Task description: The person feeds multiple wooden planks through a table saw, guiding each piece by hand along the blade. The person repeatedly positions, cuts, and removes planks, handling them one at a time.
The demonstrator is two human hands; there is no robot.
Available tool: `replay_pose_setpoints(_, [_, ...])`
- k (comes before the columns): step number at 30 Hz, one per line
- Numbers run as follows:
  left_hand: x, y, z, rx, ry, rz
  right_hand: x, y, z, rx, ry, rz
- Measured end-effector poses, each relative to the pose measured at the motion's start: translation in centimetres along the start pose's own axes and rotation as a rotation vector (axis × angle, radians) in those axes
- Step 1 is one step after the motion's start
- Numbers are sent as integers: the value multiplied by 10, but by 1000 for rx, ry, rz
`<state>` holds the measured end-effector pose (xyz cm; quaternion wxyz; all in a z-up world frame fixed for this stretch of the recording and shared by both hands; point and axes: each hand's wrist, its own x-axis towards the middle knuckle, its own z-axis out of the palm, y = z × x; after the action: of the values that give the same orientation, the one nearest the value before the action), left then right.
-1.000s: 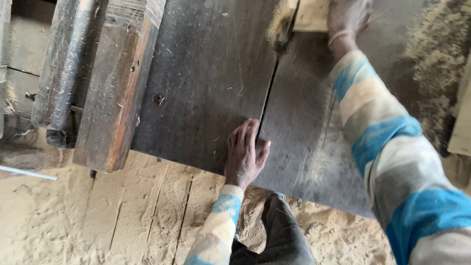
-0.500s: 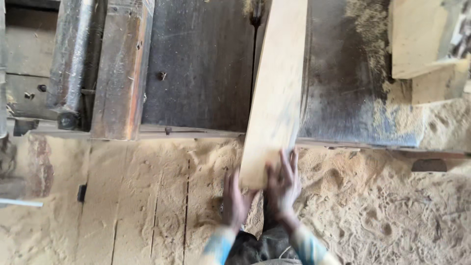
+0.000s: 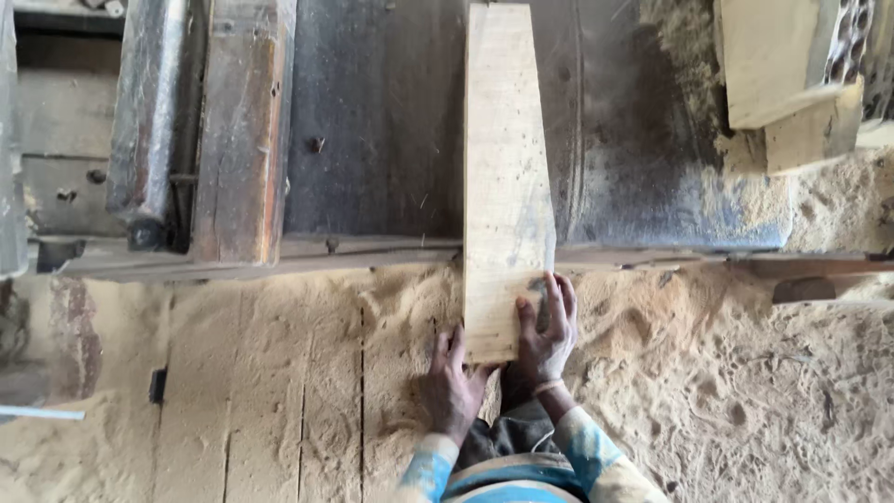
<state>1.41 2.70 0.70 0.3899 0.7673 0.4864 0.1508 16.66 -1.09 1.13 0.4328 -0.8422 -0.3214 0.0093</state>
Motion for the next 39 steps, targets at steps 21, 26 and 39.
replay_pose_setpoints(21, [223, 37, 3, 42, 118, 182, 203, 28, 101, 156, -88, -112])
replay_pose_setpoints(26, [308, 34, 22, -17, 233, 239, 278, 37, 145, 175, -76, -135])
replay_pose_setpoints(39, [320, 56, 52, 14, 365, 157, 530, 126, 302, 256, -45, -397])
